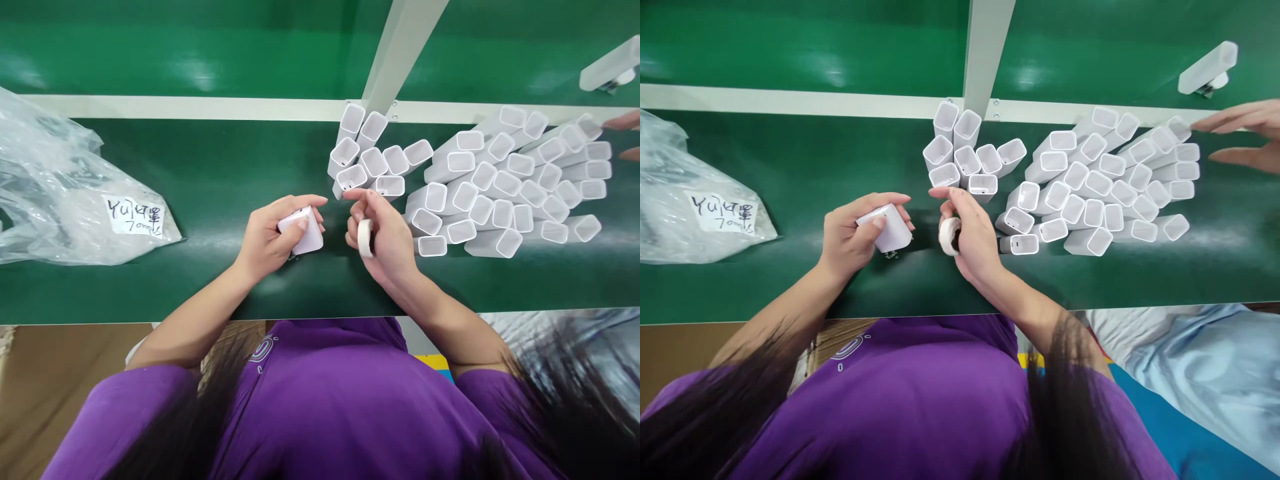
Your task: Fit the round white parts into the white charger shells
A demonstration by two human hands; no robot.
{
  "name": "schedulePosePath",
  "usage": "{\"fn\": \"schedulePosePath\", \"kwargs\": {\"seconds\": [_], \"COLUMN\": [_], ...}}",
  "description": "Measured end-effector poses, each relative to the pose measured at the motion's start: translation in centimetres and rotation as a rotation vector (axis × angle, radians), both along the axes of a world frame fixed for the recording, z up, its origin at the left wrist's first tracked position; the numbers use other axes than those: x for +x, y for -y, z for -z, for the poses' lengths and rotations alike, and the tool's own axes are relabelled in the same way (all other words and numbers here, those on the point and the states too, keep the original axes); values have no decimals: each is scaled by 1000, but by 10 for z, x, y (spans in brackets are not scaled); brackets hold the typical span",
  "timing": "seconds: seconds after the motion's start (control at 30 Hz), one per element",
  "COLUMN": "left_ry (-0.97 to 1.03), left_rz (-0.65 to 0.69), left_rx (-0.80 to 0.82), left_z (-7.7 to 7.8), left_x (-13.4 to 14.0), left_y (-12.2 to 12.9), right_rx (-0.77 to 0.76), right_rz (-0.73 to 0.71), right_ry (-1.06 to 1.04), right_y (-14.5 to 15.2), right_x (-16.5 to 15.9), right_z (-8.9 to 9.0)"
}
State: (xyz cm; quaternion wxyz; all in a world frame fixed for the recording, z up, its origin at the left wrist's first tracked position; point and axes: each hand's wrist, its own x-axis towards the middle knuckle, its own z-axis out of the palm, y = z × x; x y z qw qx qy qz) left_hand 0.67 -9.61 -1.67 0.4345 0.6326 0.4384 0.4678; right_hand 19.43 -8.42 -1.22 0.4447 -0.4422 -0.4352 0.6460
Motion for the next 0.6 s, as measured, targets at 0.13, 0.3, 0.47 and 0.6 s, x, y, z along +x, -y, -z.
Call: {"fn": "schedulePosePath", "kwargs": {"seconds": [0.13, 0.3, 0.47, 0.6], "left_ry": [0, 46, -44, -73], "left_rz": [11, 19, 32, 90], "left_rx": [-130, -182, -159, -137], "left_z": [1, 0, -2, -3], "left_x": [2, 0, 0, 3], "left_y": [-1, -3, -2, 1], "right_rx": [-309, -191, 15, 179], "right_rz": [-160, -153, -265, -168], "right_ry": [-146, -161, -95, 72], "right_y": [-1, 1, 1, 11], "right_x": [0, 11, 11, 6], "right_z": [0, -7, -8, -9]}}
